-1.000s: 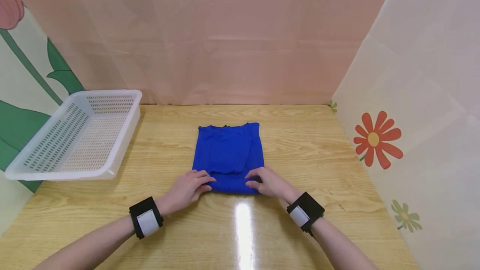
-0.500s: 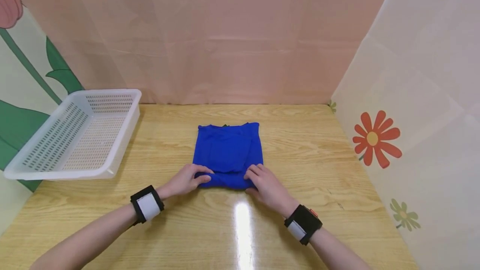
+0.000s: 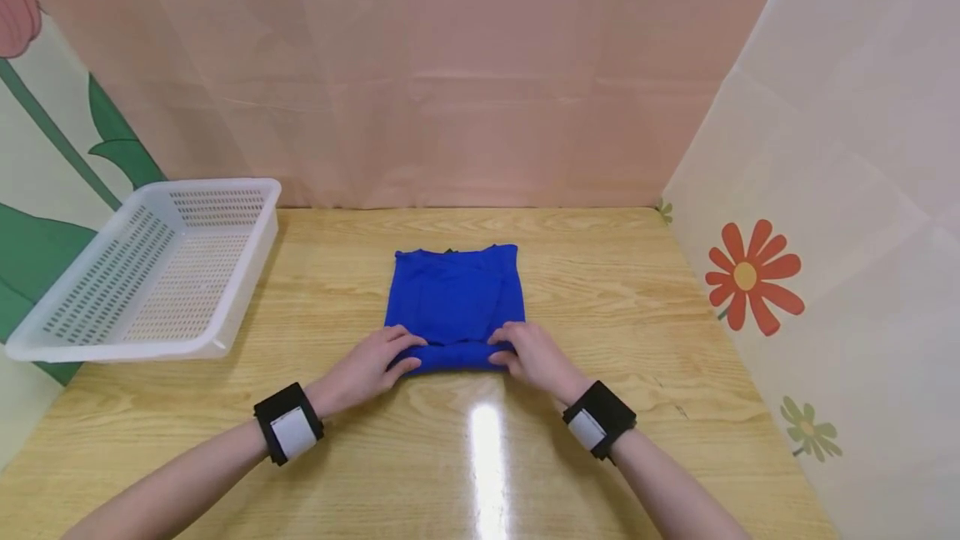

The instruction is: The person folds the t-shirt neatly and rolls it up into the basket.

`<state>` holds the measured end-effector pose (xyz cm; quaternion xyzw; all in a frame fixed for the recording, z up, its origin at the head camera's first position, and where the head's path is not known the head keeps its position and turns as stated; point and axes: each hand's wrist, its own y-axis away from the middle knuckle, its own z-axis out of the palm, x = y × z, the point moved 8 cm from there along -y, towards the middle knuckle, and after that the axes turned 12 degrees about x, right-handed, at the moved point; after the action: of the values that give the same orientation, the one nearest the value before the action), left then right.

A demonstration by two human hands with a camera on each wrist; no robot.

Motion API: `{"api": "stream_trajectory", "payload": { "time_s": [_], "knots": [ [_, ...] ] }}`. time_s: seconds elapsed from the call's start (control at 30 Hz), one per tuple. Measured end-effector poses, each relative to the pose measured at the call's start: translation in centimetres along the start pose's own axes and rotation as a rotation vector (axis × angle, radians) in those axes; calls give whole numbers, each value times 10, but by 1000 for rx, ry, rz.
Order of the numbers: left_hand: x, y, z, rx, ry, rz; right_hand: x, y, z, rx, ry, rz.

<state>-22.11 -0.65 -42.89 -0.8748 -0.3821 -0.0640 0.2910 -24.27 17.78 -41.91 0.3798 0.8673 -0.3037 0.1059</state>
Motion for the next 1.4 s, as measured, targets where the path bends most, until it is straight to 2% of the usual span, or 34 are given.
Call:
{"api": "stream_trajectory", "payload": {
  "time_s": [0.1,0.2,0.27,0.37,0.47,0.63,0.77,0.83,1.0,1.17,1.27,1.4],
  "knots": [
    [11,3,-2,35,-196,153,7,-4,1,-58,-41,77],
    [19,6,-1,60,-365,269,17,-7,4,-130,-103,164],
    [23,7,-1,76,-425,308,22,-8,6,-172,-140,192],
    [24,7,1,84,-468,316,26,-10,8,-218,-193,214],
    [19,3,1,75,-411,247,29,-11,10,-243,-222,241],
    [2,-5,0,90,-198,60,35,-10,11,-256,-216,317],
    [-5,-9,1,89,-69,-20,36,-7,11,-224,-167,340],
    [-9,-11,3,74,-14,-57,34,-5,9,-185,-136,303],
    [-19,-17,7,18,123,-191,18,-3,0,-57,-77,107],
    [-29,-24,8,-21,224,-289,7,-4,-3,12,23,-18],
    [-31,-26,9,-46,259,-303,5,-4,-3,24,99,-63],
    [-32,-28,11,-68,291,-303,9,-5,-2,32,128,-42]
  ]
}}
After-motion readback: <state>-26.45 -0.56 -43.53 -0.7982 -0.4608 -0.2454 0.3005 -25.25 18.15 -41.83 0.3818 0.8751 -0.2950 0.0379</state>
